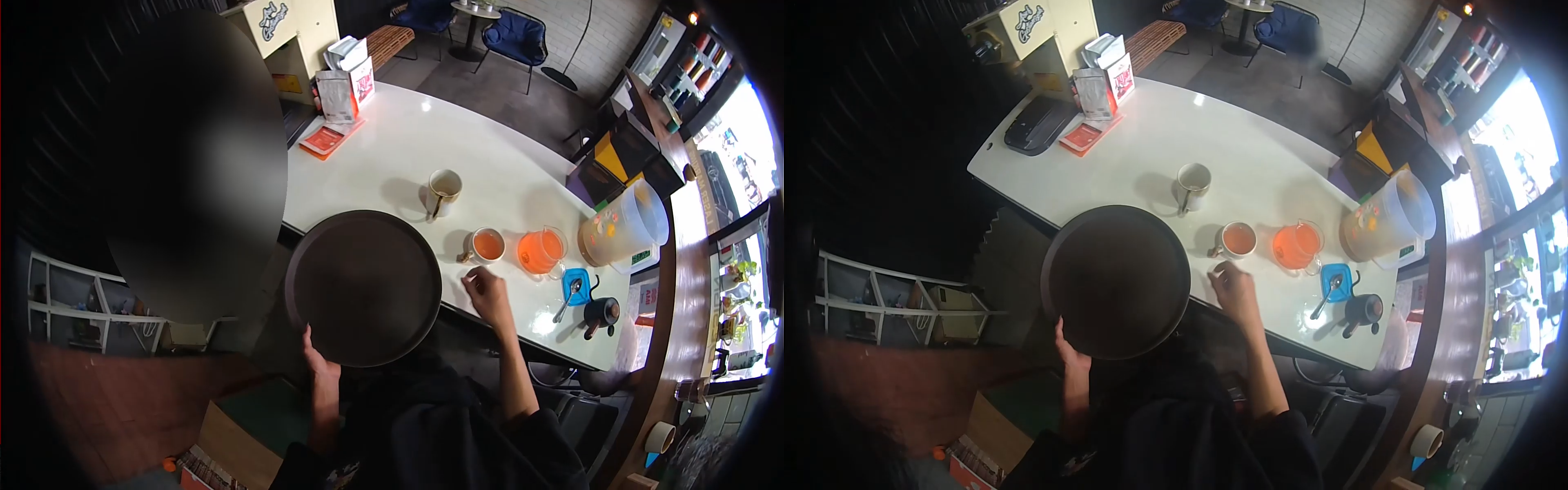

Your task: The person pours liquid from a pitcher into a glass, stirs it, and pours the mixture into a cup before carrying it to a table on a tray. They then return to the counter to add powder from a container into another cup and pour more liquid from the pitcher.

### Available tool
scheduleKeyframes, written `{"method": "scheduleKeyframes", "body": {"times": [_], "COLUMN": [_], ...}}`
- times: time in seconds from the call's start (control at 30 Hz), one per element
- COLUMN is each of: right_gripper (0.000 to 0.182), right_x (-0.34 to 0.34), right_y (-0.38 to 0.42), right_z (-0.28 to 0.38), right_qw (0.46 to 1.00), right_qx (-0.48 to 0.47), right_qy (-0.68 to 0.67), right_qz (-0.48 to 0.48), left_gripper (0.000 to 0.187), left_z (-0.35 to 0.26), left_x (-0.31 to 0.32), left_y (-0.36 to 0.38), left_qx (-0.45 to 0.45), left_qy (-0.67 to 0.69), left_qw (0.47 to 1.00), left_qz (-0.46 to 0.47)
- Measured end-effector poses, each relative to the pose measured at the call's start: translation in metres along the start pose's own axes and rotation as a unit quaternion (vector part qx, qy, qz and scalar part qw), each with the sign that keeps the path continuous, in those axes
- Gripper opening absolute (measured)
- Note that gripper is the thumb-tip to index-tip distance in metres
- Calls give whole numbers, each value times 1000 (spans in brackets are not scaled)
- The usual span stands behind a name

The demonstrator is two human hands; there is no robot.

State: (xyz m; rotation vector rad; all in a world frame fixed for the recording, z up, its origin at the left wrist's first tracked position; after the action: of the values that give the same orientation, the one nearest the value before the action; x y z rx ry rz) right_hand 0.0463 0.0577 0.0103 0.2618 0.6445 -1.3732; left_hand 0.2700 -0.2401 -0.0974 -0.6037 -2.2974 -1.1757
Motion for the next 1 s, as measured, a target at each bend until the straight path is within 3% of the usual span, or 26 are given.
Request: {"method": "scheduleKeyframes", "body": {"times": [0.07, 0.1, 0.17, 0.3, 0.37, 0.53, 0.73, 0.8, 0.87, 1.0], "right_gripper": [41, 41, 74, 90, 91, 93, 86, 83, 82, 79], "right_x": [-36, -39, -44, -36, -30, -19, -17, -19, -24, -35], "right_y": [-19, -26, -34, -54, -61, -71, -78, -80, -80, -83], "right_z": [13, 8, 10, -14, -26, -41, -47, -38, -26, 12], "right_qw": [996, 996, 977, 980, 984, 985, 980, 977, 978, 981], "right_qx": [-21, -21, -146, -132, -124, -104, -174, -190, -191, -179], "right_qy": [72, 72, 124, 143, 128, 127, 85, 81, 71, 45], "right_qz": [-48, -49, -87, -51, -24, 47, 44, 49, 51, 68], "left_gripper": [56, 56, 64, 73, 77, 78, 76, 76, 60, 58], "left_z": [-4, -2, -1, 1, 0, 7, 22, 29, 33, 34], "left_x": [9, 8, -1, -15, -26, -35, -33, -39, -49, -52], "left_y": [11, 9, 4, -7, -14, -18, -22, -26, -30, -28], "left_qx": [2, 2, 25, 54, 94, 81, 42, 28, 11, 27], "left_qy": [11, 10, -34, -92, -108, -102, -108, -103, -41, -39], "left_qw": [999, 999, 997, 989, 984, 987, 990, 991, 993, 992], "left_qz": [-40, -39, -69, -98, -105, -98, -77, -77, -110, -116]}}
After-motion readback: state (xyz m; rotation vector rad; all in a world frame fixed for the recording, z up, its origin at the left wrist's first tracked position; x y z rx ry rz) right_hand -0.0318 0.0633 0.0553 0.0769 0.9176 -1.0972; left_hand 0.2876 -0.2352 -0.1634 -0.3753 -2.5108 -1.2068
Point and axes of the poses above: each hand's wrist, its own y-axis away from the middle knuckle, its own x-axis out of the palm, z = x × y, the point moved 6 cm from there along -y, towards the middle knuckle, and after that the axes turned 7 degrees about -z, right-handed, at the moved point
